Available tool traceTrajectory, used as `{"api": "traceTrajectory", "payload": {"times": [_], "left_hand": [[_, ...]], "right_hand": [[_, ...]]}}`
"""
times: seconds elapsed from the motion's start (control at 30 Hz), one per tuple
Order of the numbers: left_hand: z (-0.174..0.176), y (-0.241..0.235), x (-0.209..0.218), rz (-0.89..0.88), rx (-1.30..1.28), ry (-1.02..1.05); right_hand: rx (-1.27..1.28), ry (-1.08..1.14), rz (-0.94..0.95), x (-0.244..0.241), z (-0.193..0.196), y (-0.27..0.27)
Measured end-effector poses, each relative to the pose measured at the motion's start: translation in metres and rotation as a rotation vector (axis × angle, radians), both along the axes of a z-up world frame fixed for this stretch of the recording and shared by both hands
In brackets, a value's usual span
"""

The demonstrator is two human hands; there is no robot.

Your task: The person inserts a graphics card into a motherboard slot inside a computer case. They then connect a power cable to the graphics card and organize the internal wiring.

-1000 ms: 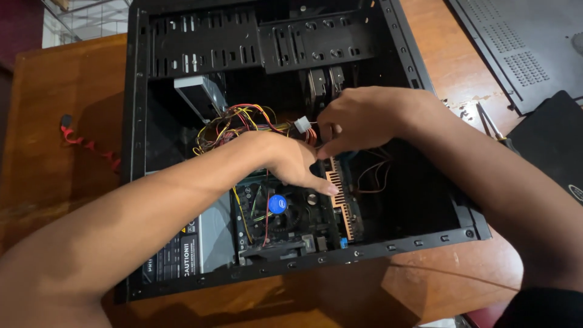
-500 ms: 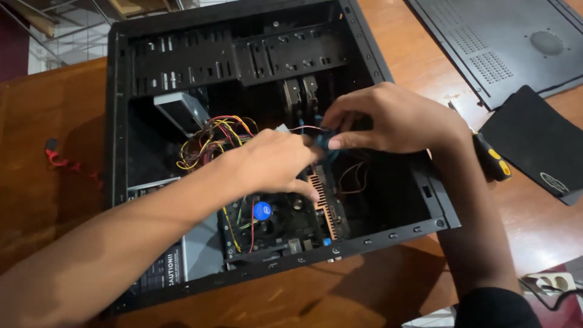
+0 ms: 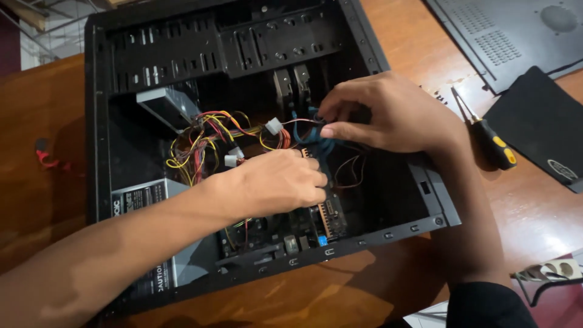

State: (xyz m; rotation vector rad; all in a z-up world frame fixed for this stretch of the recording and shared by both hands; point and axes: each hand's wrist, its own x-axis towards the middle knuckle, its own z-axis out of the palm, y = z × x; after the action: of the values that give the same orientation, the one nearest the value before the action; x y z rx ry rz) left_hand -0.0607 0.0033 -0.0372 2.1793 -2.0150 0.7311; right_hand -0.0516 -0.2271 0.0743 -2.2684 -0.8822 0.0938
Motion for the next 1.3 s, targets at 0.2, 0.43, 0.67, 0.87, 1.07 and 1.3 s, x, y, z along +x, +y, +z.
{"api": "traceTrajectory", "payload": {"times": [0.2, 0.43, 0.67, 0.87, 1.07, 1.3], "left_hand": [[0.005, -0.004, -0.001, -0.074, 0.203, 0.2], [0.014, -0.004, 0.002, -0.07, 0.256, 0.236], [0.018, -0.008, -0.001, 0.005, 0.433, 0.352], [0.059, -0.005, -0.012, 0.103, 0.591, 0.475], [0.045, 0.006, -0.005, 0.139, 0.438, 0.608], [0.045, 0.0, -0.001, 0.189, 0.57, 0.618]], "right_hand": [[-0.18, -0.052, -0.012, 0.001, -0.002, -0.001], [-0.181, -0.102, 0.019, 0.003, -0.006, -0.003], [-0.193, -0.085, 0.014, 0.002, -0.006, -0.003], [-0.191, -0.133, 0.024, 0.001, -0.007, -0.003], [-0.201, -0.148, 0.032, 0.001, -0.007, -0.003], [-0.234, -0.154, -0.003, 0.0, -0.009, -0.003]]}}
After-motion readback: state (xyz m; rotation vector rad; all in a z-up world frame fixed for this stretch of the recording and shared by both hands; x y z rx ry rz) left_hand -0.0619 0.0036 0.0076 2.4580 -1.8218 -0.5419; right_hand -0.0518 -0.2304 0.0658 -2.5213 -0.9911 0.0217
